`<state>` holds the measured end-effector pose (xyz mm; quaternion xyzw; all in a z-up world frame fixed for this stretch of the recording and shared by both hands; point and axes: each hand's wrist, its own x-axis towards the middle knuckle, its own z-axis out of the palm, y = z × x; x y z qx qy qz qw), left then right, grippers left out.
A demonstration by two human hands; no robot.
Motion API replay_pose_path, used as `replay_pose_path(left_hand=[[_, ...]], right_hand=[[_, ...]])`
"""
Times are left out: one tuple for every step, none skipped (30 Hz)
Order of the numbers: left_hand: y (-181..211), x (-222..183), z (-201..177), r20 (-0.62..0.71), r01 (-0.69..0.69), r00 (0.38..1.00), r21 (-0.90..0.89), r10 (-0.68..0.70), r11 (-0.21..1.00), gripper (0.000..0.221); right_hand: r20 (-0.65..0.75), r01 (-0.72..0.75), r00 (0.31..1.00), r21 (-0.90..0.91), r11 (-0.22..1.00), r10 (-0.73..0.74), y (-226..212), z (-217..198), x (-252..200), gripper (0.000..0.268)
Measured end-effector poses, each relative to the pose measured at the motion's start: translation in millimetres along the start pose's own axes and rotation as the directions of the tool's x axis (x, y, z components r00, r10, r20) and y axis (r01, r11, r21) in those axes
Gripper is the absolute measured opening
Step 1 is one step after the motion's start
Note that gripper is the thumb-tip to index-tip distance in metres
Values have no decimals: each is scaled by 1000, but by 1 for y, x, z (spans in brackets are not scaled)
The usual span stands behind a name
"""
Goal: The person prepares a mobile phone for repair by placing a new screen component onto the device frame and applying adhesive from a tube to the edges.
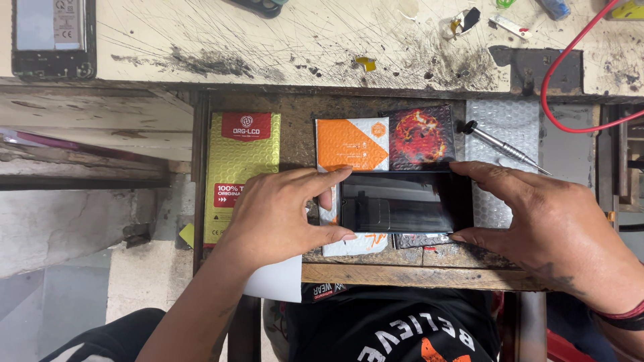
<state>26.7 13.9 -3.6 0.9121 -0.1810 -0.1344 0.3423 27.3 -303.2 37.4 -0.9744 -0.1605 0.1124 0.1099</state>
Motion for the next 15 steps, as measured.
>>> replay_pose_path(left_hand=[[0,0,0,0,0,1000,0,0,1000,78],[1,0,0,-10,1,1000,-13,-1,1000,78],[2,0,-1,-20,2,1000,-27,-3,1000,78],[2,0,-1,-21,2,1000,-27,-3,1000,78],[3,0,-1,-5,40,999,-44,-40,998,78],[4,1,-1,10,77,997,-60,-77,995,78],[5,1,-2,9,77,997,-60,-77,995,78],[5,1,-2,12,82,997,-55,-82,995,78],[6,1,-3,15,87,996,-51,-87,995,79],[6,1,-3,15,87,996,-51,-87,995,79],[6,1,-3,20,98,995,-52,-97,994,79],[6,1,-2,27,109,994,-52,-107,993,79],[6,1,-2,26,108,994,-52,-107,993,79],[6,1,-2,11,90,996,-50,-89,995,78],[5,1,-1,-3,71,997,-47,-71,996,78]], right_hand=[[0,0,1000,0,1000,0,0,0,0,84],[-24,34,999,0,999,-34,0,1,0,83],[-47,68,997,-2,998,-68,0,1,-1,82],[-47,68,997,-2,998,-68,0,1,-1,82],[-35,47,998,-12,999,-48,0,1,-1,82],[-23,27,999,-22,999,-27,-1,1,-1,82],[-23,27,999,-22,999,-28,-1,1,-1,82],[-16,9,1000,-21,1000,-10,-2,1,-1,82],[-9,-9,1000,-20,1000,8,-2,1,-1,82],[-9,-8,1000,-21,1000,8,-2,1,0,82],[-6,-2,1000,-28,1000,2,-2,2,0,82],[-2,4,1000,-36,999,-4,-2,2,0,82],[-3,4,1000,-36,999,-4,-2,2,0,82],[4,-2,1000,-48,999,2,-2,2,-1,83],[11,-7,1000,-59,998,8,-2,2,-1,83]])
